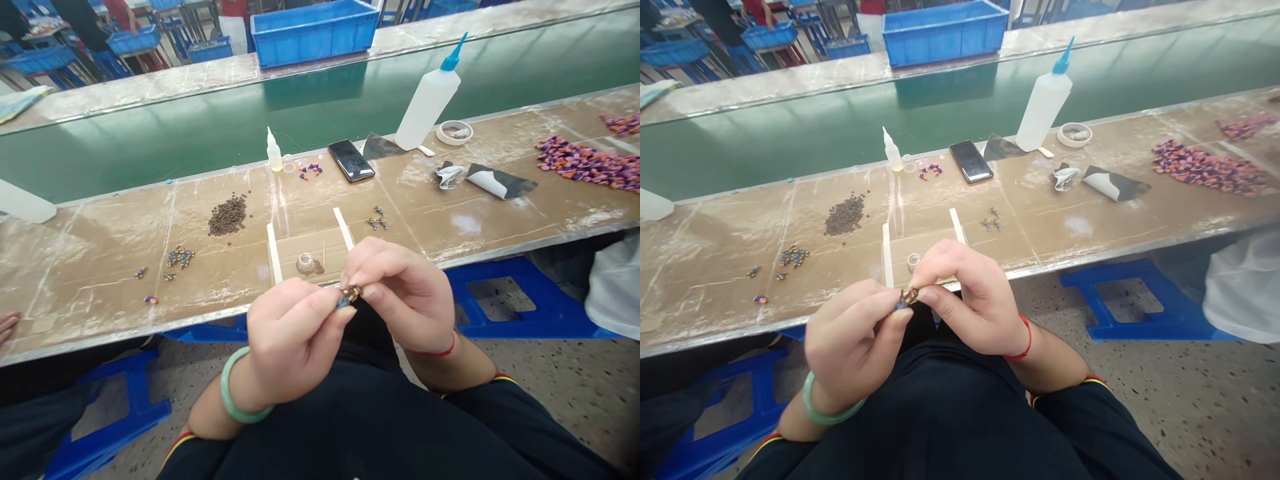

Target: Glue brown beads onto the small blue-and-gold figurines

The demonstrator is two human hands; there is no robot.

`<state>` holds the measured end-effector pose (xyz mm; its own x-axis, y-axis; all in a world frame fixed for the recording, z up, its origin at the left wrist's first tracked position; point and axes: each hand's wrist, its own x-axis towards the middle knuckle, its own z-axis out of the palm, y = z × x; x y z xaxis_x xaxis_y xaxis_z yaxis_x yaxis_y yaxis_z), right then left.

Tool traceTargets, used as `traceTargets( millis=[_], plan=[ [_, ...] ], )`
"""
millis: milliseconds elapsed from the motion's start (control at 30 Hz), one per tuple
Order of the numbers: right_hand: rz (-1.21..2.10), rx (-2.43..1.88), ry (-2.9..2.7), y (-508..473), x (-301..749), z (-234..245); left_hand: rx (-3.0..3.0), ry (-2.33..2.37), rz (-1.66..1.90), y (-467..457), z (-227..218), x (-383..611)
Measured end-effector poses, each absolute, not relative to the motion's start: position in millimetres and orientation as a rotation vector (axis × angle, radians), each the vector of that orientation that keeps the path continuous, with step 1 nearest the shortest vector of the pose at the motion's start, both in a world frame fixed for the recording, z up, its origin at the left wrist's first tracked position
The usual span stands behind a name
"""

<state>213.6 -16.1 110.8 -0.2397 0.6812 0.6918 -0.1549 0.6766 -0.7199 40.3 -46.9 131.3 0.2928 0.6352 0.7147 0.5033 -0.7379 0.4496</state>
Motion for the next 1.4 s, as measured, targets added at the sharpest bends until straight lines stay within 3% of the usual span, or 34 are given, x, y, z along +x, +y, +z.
traceTargets(
  millis=[167,600,1400],
  plan=[
    [0.837,-0.402,-1.647,-15,204,113,2.181,1.044,1.525,-42,116,44],
    [0.79,-0.388,-1.737,-15,197,118,2.323,1.107,1.742,-43,110,42],
    [0.637,-0.427,-1.852,-3,206,119,2.038,0.868,1.583,-34,105,35]
  ],
)
